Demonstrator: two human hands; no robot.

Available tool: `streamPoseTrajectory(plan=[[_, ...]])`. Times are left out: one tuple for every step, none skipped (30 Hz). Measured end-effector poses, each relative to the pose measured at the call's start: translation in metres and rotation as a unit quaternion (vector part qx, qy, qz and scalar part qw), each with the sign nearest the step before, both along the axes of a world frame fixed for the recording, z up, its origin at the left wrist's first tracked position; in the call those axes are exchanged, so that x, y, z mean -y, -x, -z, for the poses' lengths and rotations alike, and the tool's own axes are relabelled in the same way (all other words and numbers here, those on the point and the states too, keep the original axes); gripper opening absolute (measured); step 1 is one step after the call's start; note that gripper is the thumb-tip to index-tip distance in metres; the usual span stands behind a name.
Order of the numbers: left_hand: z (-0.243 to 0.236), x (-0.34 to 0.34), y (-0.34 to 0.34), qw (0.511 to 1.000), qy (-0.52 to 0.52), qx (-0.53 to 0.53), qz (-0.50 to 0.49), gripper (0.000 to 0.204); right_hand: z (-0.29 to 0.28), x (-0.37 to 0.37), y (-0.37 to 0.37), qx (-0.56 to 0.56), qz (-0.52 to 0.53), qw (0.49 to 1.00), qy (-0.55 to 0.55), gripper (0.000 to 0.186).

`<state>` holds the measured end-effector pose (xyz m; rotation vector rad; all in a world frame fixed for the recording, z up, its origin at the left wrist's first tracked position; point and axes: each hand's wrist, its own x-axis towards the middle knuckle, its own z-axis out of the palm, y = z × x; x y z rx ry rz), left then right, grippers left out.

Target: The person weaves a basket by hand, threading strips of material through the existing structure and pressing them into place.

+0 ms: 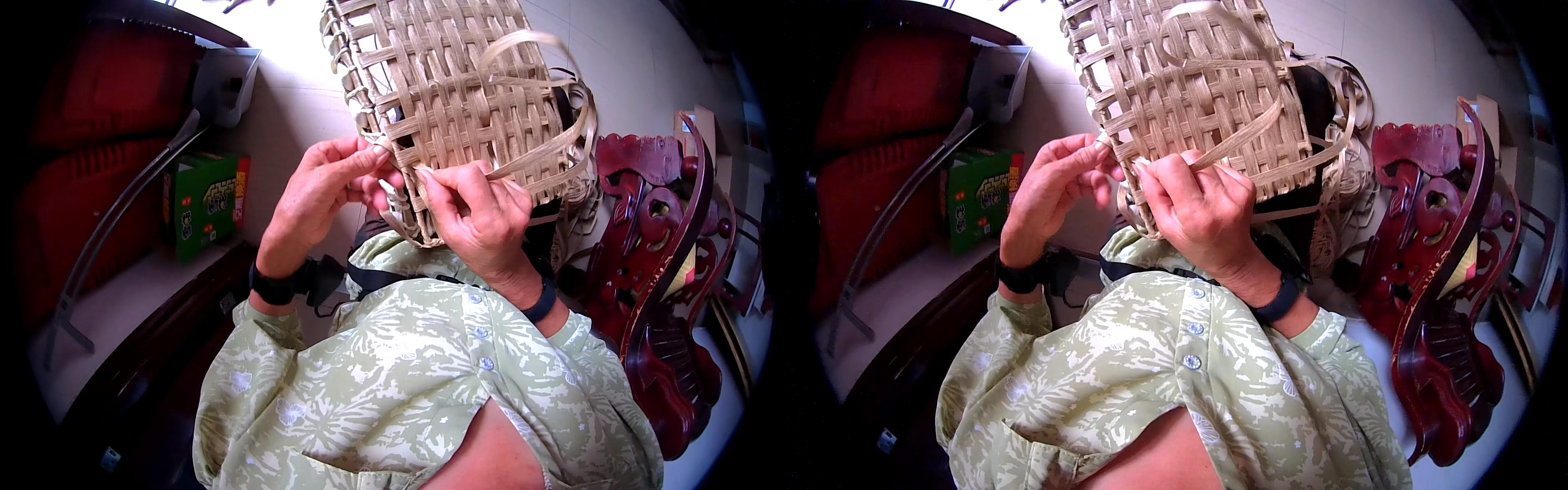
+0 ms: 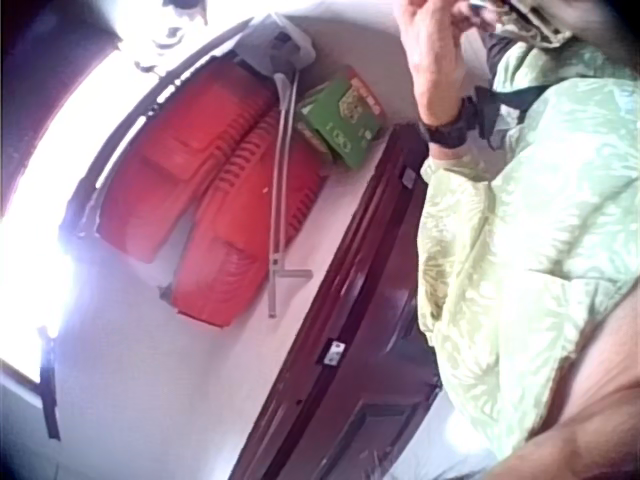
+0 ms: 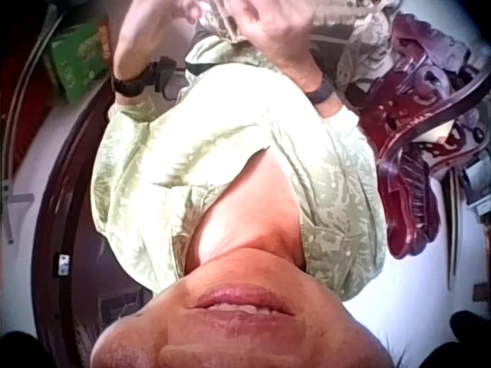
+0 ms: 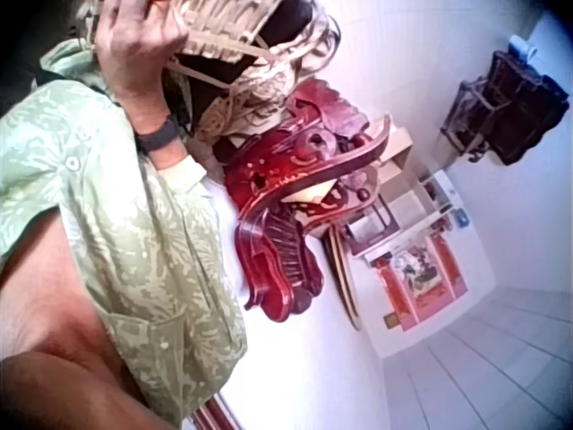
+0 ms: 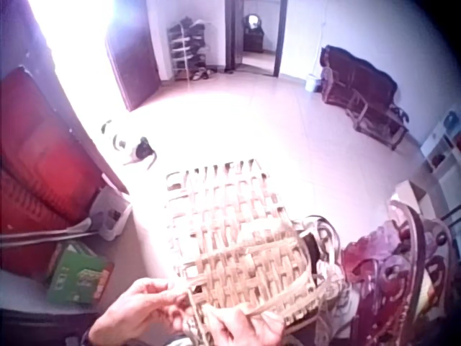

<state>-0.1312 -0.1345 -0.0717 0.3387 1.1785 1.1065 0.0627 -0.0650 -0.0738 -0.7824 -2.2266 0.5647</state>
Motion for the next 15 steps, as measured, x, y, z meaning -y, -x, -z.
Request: streamPoseTrajectory(plan=[[0.003,0.003,-0.002,1.0,-0.012,0.004,-0.009,0.022,0.0,0.0,0.0,-0.002,-0.004,1.0,0.0,0.02],[0.008,0.006,-0.004,1.0,-0.023,0.009,-0.018,0.022,0.0,0.0,0.0,-0.004,-0.008,1.0,0.0,0.02],[0.011,0.007,-0.006,0.999,-0.035,0.013,-0.028,0.022,0.0,0.0,0.0,-0.006,-0.012,1.0,0.0,0.02],[0.01,0.007,-0.009,0.997,-0.033,0.061,-0.036,0.021,0.0,0.0,0.0,-0.01,-0.009,1.0,-0.001,0.02],[0.009,0.006,-0.013,0.996,-0.036,0.056,-0.057,0.02,0.001,0.001,-0.001,-0.015,-0.007,1.0,-0.001,0.02],[0.007,0.006,-0.019,0.995,-0.039,0.051,-0.078,0.02,0.001,0.001,-0.001,-0.019,-0.005,1.0,-0.001,0.02],[0.005,0.006,-0.024,0.993,-0.042,0.049,-0.099,0.019,0.001,0.001,-0.002,-0.017,-0.006,1.0,0.001,0.021],[0.001,0.008,-0.026,0.991,-0.045,0.071,-0.102,0.019,0.001,0.001,-0.002,-0.016,-0.006,1.0,0.003,0.021],[-0.002,0.009,-0.028,0.991,-0.048,0.066,-0.104,0.019,0.001,0.0,-0.003,-0.015,-0.007,1.0,0.004,0.021],[-0.006,0.01,-0.029,0.991,-0.051,0.059,-0.106,0.019,0.002,0.001,-0.003,-0.015,-0.004,1.0,0.001,0.021],[-0.007,0.011,-0.029,0.991,-0.053,0.052,-0.107,0.019,0.002,0.001,-0.003,-0.015,-0.001,1.0,-0.003,0.021],[-0.007,0.011,-0.031,0.992,-0.049,0.025,-0.116,0.018,0.003,0.001,-0.003,-0.016,0.002,1.0,-0.007,0.021],[-0.008,0.011,-0.034,0.991,-0.045,-0.004,-0.126,0.018,0.003,0.001,-0.002,-0.013,0.003,1.0,-0.01,0.021],[-0.008,0.01,-0.037,0.989,-0.041,-0.032,-0.136,0.018,0.002,0.0,-0.001,-0.011,0.004,1.0,-0.013,0.021],[-0.009,0.008,-0.041,0.987,-0.047,-0.05,-0.147,0.018,0.002,0.001,-0.001,-0.008,0.005,1.0,-0.015,0.021]])
